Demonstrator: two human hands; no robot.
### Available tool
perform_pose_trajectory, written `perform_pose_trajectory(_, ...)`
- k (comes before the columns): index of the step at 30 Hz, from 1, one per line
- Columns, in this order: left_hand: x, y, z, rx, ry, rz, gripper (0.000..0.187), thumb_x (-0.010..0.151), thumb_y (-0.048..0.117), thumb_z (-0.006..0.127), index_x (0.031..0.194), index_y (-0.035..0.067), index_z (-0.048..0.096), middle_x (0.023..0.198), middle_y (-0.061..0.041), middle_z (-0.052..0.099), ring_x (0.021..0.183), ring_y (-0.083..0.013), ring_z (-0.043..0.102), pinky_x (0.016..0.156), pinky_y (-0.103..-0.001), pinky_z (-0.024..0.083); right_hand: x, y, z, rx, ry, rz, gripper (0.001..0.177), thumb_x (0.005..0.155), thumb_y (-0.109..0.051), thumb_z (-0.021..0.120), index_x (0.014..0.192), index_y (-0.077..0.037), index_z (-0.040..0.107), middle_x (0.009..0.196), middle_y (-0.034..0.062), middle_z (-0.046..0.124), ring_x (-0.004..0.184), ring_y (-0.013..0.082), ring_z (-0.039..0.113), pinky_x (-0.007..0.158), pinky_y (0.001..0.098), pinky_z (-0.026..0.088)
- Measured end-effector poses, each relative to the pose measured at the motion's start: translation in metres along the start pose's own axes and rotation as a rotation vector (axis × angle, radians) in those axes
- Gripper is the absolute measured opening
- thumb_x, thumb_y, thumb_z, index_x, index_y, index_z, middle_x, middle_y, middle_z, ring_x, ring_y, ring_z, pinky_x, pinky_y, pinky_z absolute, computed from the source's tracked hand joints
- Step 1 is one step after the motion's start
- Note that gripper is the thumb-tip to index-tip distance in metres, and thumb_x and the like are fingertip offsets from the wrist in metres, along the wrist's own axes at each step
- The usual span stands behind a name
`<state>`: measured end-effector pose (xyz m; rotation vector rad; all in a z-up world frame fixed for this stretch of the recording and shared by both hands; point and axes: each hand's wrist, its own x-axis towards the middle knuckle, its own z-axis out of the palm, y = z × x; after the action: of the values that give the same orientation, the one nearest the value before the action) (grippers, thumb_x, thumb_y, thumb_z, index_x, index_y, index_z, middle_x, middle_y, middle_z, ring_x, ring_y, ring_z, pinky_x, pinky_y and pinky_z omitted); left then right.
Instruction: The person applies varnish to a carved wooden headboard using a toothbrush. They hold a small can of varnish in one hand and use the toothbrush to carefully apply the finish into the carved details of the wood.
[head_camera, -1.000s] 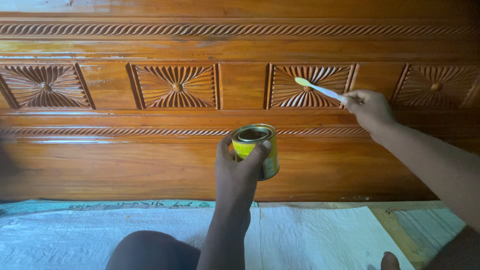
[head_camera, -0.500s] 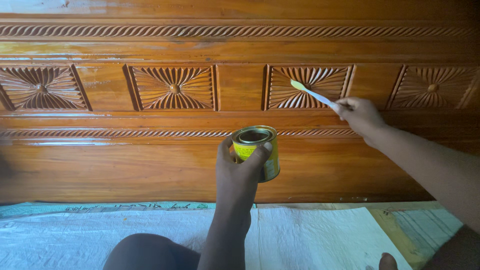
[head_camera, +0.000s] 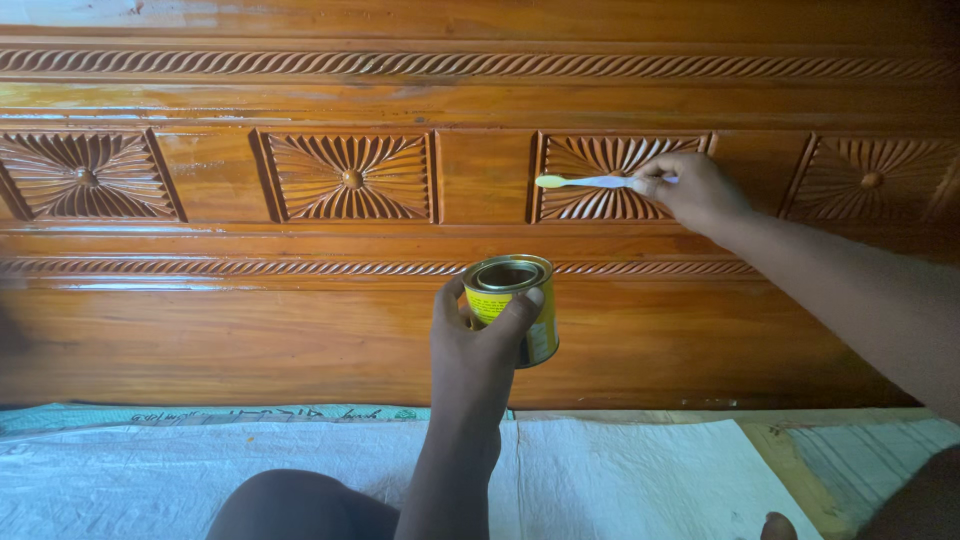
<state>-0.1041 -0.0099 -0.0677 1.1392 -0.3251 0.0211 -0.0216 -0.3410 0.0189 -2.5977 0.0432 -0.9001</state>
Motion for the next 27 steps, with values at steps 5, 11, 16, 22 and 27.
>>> perform_pose_trajectory(5, 0.001, 0.000, -0.002, -0.005, 0.008, -0.017, 0.081, 0.073, 0.027, 0.080, 0.142, 0.007, 0.043, 0.120, -0.012, 0.067, 0.110, -0.0210, 0.069, 0.090, -0.038, 0.058, -0.015, 0.022, -0.007, -0.106, 0.022, 0.183, 0.025, 0.103, -0.030, 0.066, 0.118, -0.013, 0.075, 0.093, 0.0095, 0.073, 0.079, 0.0224, 0.063, 0.075, 0.0448, 0.052)
perform_pose_trajectory(11, 0.002, -0.003, -0.003, -0.007, 0.009, -0.014, 0.082, 0.072, 0.028, 0.080, 0.142, 0.007, 0.043, 0.120, -0.011, 0.067, 0.109, -0.0210, 0.069, 0.090, -0.038, 0.059, -0.026, 0.058, -0.010, 0.007, 0.092, 0.105, 0.025, 0.100, -0.028, 0.067, 0.113, -0.008, 0.075, 0.098, 0.0059, 0.074, 0.090, 0.0138, 0.064, 0.083, 0.0404, 0.050)
perform_pose_trajectory(16, 0.001, -0.004, 0.000, 0.016, 0.010, -0.014, 0.083, 0.072, 0.029, 0.081, 0.142, 0.007, 0.043, 0.120, -0.012, 0.068, 0.109, -0.0213, 0.070, 0.090, -0.038, 0.058, -0.014, 0.022, 0.005, -0.033, 0.025, 0.188, 0.023, 0.101, -0.027, 0.065, 0.115, -0.011, 0.075, 0.091, 0.0065, 0.072, 0.076, 0.0181, 0.061, 0.073, 0.0406, 0.050)
perform_pose_trajectory(22, 0.000, -0.002, 0.001, 0.038, 0.010, 0.005, 0.080, 0.073, 0.028, 0.081, 0.142, 0.006, 0.045, 0.120, -0.013, 0.067, 0.109, -0.0212, 0.070, 0.089, -0.037, 0.058, -0.012, 0.009, 0.000, -0.081, 0.018, 0.137, 0.024, 0.102, -0.027, 0.065, 0.119, -0.013, 0.075, 0.089, 0.0079, 0.072, 0.074, 0.0186, 0.059, 0.070, 0.0396, 0.050)
perform_pose_trajectory(27, -0.001, -0.001, 0.000, -0.017, -0.016, -0.024, 0.080, 0.074, 0.027, 0.079, 0.142, 0.007, 0.042, 0.120, -0.014, 0.067, 0.108, -0.0215, 0.070, 0.087, -0.038, 0.061, -0.038, 0.037, -0.023, -0.140, 0.071, 0.227, 0.028, 0.104, -0.031, 0.064, 0.116, -0.009, 0.075, 0.098, 0.0083, 0.074, 0.091, 0.0198, 0.065, 0.083, 0.0440, 0.051)
